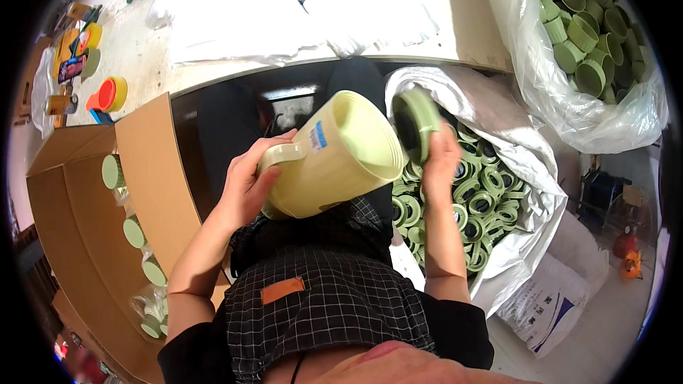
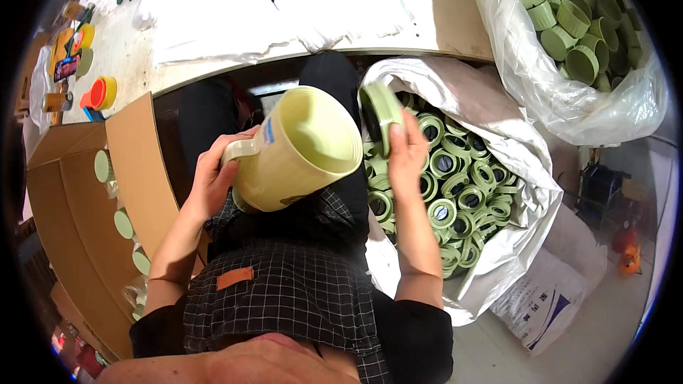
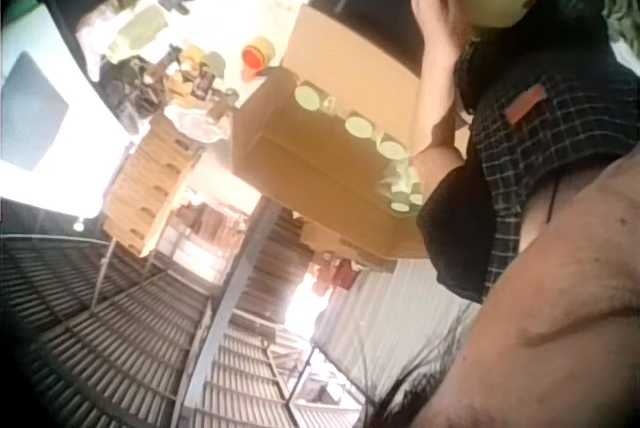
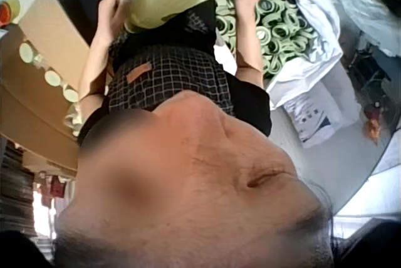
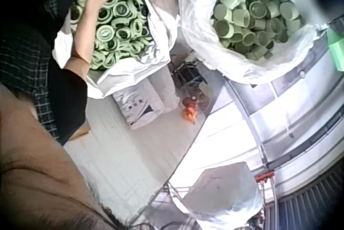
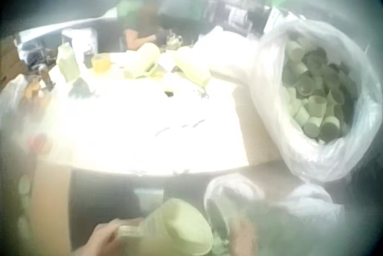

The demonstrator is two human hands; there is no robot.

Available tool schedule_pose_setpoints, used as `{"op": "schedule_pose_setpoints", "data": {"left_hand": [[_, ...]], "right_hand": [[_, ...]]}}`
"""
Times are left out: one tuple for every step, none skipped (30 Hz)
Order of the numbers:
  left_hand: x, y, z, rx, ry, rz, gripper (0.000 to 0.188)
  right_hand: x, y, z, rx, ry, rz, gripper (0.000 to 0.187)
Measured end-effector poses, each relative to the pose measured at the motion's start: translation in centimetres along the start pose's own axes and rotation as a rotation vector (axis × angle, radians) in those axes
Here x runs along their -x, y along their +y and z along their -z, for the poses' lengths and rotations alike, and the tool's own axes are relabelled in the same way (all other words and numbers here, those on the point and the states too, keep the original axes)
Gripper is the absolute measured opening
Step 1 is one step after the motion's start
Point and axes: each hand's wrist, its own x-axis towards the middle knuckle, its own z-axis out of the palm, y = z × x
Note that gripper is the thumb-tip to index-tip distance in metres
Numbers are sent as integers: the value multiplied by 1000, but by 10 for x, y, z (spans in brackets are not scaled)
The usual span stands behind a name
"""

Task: The person takes plastic jugs from a table, places a green plastic ring on the neck of each jug, and then puts each assembly into a clear plastic bag before placing it into a large cardboard box.

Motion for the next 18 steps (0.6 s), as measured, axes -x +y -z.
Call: {"op": "schedule_pose_setpoints", "data": {"left_hand": [[0,4,-1,24,-15,9,31],[-1,5,-3,57,-44,17,32],[1,3,-1,64,-63,6,31],[9,1,0,64,-58,32,31],[8,-1,1,82,-65,28,32],[10,-4,2,91,-55,36,33],[10,-5,3,113,-52,23,34],[9,-7,5,136,-42,17,35],[13,-10,6,157,-32,28,35],[16,-11,7,172,-24,48,36],[13,-9,9,187,-34,59,36],[14,-8,10,202,-47,69,37],[19,-7,9,172,-53,78,34],[21,-7,8,150,-36,79,34],[24,-6,6,127,-21,80,35],[26,-4,3,103,-7,83,36],[29,-2,-2,-20,9,71,39],[32,4,-9,-148,28,59,44]], "right_hand": [[-8,-26,1,149,-92,256,55],[-12,-50,2,307,-174,507,58],[-18,-64,-12,368,-325,687,62],[-19,-60,-29,314,-499,778,63],[-14,-61,-37,301,-533,731,64],[-8,-56,-40,271,-580,680,65],[-6,-51,-35,319,-589,713,63],[-3,-46,-28,363,-605,742,62],[6,-42,-27,351,-612,742,63],[7,-38,-31,290,-572,778,60],[8,-39,-33,308,-576,766,61],[9,-40,-34,326,-578,754,61],[11,-42,-36,332,-610,738,60],[11,-47,-38,341,-636,730,59],[12,-50,-39,349,-659,720,58],[13,-52,-40,360,-649,693,57],[14,-54,-40,373,-637,665,55],[13,-56,-41,382,-624,641,54]]}}
